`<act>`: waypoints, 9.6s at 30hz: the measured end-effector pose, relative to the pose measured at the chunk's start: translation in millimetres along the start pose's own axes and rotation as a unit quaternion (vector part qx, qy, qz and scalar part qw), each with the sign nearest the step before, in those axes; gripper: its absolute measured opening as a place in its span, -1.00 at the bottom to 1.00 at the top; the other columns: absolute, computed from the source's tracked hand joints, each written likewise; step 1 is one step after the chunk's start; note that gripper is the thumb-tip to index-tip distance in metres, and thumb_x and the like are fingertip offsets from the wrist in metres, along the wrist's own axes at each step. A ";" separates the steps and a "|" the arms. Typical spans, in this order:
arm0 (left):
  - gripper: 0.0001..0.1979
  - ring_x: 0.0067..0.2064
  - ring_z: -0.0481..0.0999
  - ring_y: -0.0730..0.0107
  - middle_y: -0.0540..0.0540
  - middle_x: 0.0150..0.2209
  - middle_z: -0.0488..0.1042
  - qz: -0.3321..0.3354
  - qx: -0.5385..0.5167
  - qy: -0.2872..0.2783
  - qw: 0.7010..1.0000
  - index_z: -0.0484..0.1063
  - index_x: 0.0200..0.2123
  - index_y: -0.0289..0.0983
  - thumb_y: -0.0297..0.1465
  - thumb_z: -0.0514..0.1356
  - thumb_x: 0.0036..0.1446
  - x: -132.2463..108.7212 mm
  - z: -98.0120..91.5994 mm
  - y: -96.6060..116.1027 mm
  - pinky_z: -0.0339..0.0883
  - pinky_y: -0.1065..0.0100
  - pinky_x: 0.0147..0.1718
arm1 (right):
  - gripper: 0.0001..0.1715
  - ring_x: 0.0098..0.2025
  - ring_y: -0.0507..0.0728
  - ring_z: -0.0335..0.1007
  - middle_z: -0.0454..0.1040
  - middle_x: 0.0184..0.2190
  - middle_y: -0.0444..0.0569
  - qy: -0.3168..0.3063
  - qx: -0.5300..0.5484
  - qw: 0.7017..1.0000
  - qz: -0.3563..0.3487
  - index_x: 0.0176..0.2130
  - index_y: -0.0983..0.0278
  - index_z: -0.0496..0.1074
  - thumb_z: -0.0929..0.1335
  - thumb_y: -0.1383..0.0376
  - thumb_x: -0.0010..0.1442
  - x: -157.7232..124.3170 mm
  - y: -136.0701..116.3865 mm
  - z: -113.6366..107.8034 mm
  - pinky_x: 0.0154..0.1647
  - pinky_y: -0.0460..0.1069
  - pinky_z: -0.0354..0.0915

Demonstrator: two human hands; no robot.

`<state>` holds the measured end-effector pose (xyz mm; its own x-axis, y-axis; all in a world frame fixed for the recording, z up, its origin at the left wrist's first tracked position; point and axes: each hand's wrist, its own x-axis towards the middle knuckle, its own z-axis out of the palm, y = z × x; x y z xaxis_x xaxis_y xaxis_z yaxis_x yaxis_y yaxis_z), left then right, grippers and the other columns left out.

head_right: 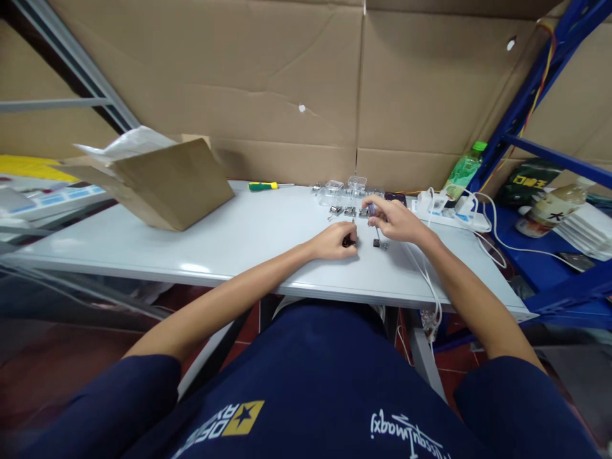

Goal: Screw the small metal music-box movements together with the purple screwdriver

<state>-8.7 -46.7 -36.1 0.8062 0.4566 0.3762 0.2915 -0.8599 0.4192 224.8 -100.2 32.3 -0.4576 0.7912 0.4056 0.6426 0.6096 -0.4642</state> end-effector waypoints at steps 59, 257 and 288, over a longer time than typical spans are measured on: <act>-0.88 -0.20 0.58 0.35 -0.13 -0.21 0.66 -0.013 -0.168 -0.012 0.986 0.64 -0.28 -0.31 -0.41 0.29 0.17 0.9 -14.2 1.8 0.36 0.36 -0.21 | -0.50 -0.40 0.09 0.45 0.49 -0.44 -0.20 0.222 0.081 0.971 -0.038 0.18 0.13 0.39 0.45 0.10 0.31 3.9 -11.5 41.9 -0.25 0.06 0.42; -0.64 -0.25 0.46 0.28 -0.05 -0.27 0.48 -0.044 -0.088 -0.115 0.988 0.42 -0.24 -0.22 -0.05 0.33 0.18 -17.2 -19.4 15.8 0.32 0.20 -0.22 | -0.19 -0.26 0.14 0.55 0.63 -0.06 -0.04 0.199 0.005 0.975 -0.095 0.29 0.03 0.35 0.59 0.29 0.14 0.6 -25.2 53.4 -0.13 0.18 0.53; -0.60 -0.29 0.47 0.27 -0.06 -0.31 0.50 -0.040 -0.077 -0.102 0.991 0.40 -0.25 -0.23 -0.02 0.32 0.16 -19.2 -18.7 16.5 0.36 0.16 -0.21 | -0.39 -0.43 0.07 0.46 0.66 -0.24 -0.13 0.242 0.020 0.964 -0.111 0.15 0.03 0.51 0.55 0.41 0.16 3.2 -21.3 54.7 -0.29 0.11 0.45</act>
<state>-29.0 -65.4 -20.9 0.8758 0.4522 0.1689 0.2889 -0.7714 0.5669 176.0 -108.0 0.4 -0.2346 0.5326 0.8132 0.5337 0.7698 -0.3502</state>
